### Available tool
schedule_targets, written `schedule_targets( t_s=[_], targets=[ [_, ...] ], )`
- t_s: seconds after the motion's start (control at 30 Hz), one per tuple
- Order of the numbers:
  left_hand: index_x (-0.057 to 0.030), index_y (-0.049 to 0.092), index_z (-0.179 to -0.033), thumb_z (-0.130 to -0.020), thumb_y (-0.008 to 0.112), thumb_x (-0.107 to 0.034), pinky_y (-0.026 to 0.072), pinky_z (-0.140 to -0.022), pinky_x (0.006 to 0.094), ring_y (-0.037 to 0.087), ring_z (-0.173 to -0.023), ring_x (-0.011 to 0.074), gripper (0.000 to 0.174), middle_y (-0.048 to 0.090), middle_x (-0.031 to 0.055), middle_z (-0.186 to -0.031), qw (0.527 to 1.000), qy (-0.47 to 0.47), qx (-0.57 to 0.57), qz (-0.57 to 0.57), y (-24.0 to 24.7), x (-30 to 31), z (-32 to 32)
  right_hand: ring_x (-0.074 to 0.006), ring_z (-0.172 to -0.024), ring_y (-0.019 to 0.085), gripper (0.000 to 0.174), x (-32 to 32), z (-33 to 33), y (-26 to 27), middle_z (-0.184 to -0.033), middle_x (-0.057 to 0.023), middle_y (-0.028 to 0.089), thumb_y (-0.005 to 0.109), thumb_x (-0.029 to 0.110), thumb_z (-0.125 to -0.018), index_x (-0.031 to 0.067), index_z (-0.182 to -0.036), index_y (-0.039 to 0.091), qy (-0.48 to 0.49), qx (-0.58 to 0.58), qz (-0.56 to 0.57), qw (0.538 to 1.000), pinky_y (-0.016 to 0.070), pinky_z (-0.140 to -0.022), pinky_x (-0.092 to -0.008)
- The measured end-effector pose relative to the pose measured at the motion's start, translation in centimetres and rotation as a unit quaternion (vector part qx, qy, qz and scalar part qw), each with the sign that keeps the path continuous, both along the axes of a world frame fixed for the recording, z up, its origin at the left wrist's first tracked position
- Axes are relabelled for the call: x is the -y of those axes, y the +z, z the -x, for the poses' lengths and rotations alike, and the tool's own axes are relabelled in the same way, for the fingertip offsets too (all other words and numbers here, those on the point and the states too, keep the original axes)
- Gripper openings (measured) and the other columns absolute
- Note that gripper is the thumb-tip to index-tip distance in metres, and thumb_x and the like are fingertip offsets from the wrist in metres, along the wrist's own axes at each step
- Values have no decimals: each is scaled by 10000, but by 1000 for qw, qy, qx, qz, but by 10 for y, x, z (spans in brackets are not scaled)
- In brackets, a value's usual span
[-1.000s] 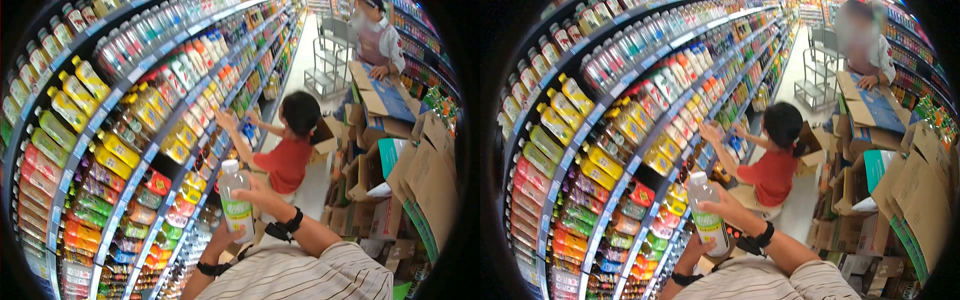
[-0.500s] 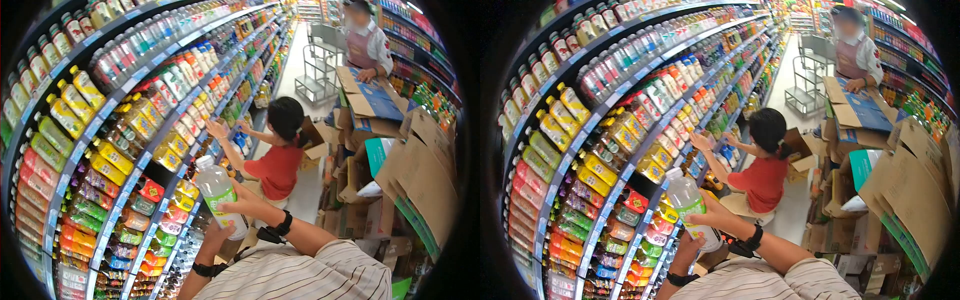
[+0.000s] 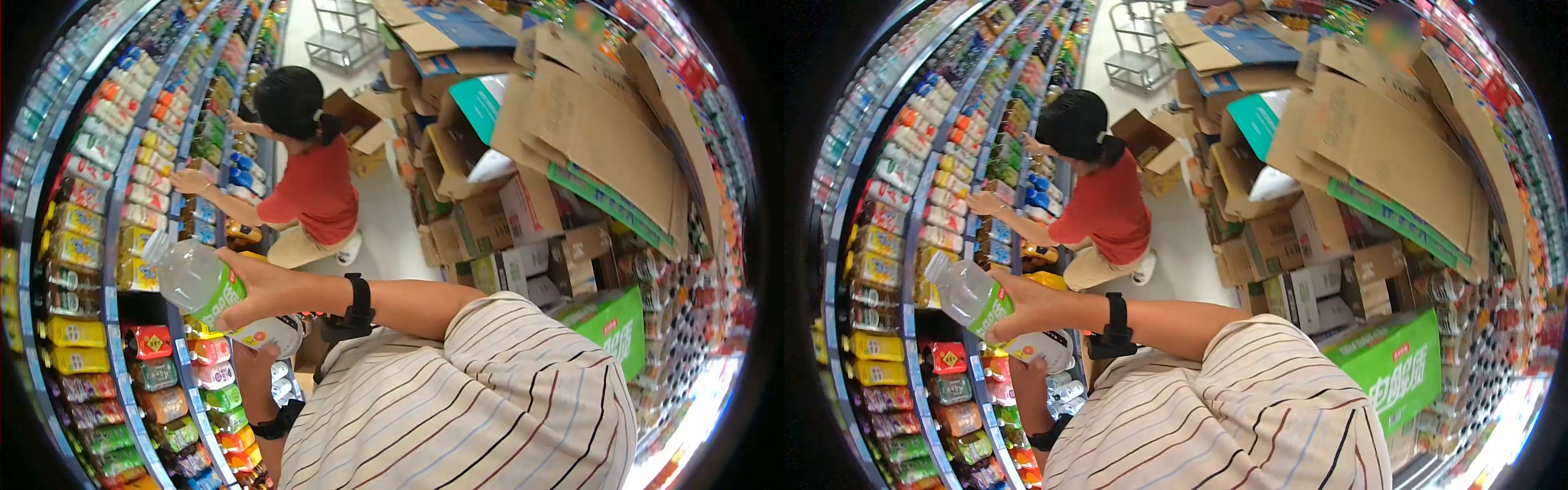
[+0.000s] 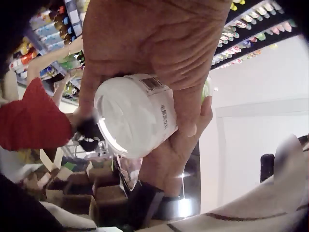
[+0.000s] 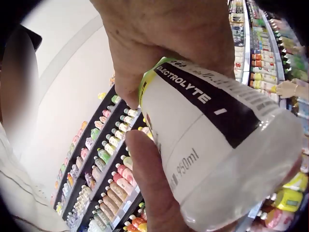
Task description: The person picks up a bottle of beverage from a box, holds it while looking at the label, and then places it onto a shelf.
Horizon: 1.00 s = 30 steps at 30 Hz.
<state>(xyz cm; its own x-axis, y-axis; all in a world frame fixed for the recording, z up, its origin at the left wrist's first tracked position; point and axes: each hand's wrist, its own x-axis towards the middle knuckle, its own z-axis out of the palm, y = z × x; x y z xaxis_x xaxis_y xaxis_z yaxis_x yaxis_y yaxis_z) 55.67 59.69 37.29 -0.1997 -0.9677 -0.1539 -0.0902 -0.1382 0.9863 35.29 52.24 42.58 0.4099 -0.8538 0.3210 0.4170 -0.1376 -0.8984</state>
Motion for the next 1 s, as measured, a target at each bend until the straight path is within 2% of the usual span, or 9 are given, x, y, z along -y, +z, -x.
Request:
schedule_targets(
  t_s=[0.03,0.13,0.3,0.4,0.47,0.53,0.7,0.83,1.0],
  targets=[
    [-1,380,-1470,-806,807,-395,447,-1052,398,555,-1208,239,882,552,109,-1331,1000,-13,13,9,-1,2,2,-210,-1057,590,813,-7,4,6,-1119,-102,595,809,364,-721,14,-1357,443,17,13,-20,1000,488,-929,-339],
    [0,415,-1440,-725,870,-352,462,-1014,377,573,-1170,218,918,578,109,-1282,999,13,8,48,-13,9,0,-219,-1058,596,781,-6,2,-3,-1138,-117,607,809,366,-737,4,-1333,458,-35,-3,-7,999,494,-938,-350],
    [-12,447,-1393,-738,856,-137,506,-966,367,626,-1083,221,782,616,100,-1219,990,-131,45,9,-13,36,-27,-190,-1157,579,830,-26,13,-4,-1216,-132,609,861,377,-772,-1,-1376,435,-186,38,33,981,476,-996,-360],
    [-18,448,-1414,-751,876,-295,492,-967,362,619,-1090,215,836,622,93,-1223,969,-243,30,-13,-14,46,-17,-245,-1177,586,818,-51,13,-22,-1234,-149,596,865,369,-732,-1,-1340,462,-286,29,9,958,462,-1025,-383],
    [-21,477,-1386,-764,859,-215,496,-959,358,632,-1079,206,755,634,86,-1213,952,-303,23,-34,-24,48,-10,-301,-1152,598,809,-80,17,-24,-1226,-170,587,851,345,-686,-11,-1310,479,-349,-26,-27,936,465,-1012,-396],
    [-21,492,-1371,-775,841,-173,500,-954,357,636,-1075,199,707,642,81,-1206,929,-364,20,-58,-37,41,5,-277,-1144,604,808,-110,18,-31,-1198,-161,593,859,318,-682,-7,-1314,473,-398,-58,-66,913,473,-999,-390],
    [12,499,-1303,-815,813,-88,538,-675,245,662,-925,163,589,622,72,-1142,845,-523,73,-86,-52,17,46,-231,-1237,563,847,-200,17,-24,-1294,-136,587,861,286,-716,38,-1409,442,-534,-152,-62,829,441,-1061,-376],
    [15,494,-1366,-791,823,-101,510,-982,380,613,-1148,246,672,589,130,-1261,778,-591,42,208,-42,-5,86,-210,-1256,545,893,-268,25,-4,-1307,-119,586,884,252,-700,50,-1442,430,-639,-159,-38,752,430,-1075,-369],
    [-1,381,-1516,-778,849,-121,414,-1120,411,506,-1355,308,882,489,191,-1479,739,-595,6,316,-21,-51,134,-229,-1156,615,851,-364,40,23,-1230,-122,629,903,248,-686,47,-1382,457,-731,-198,-41,652,484,-1015,-369]
  ],
)
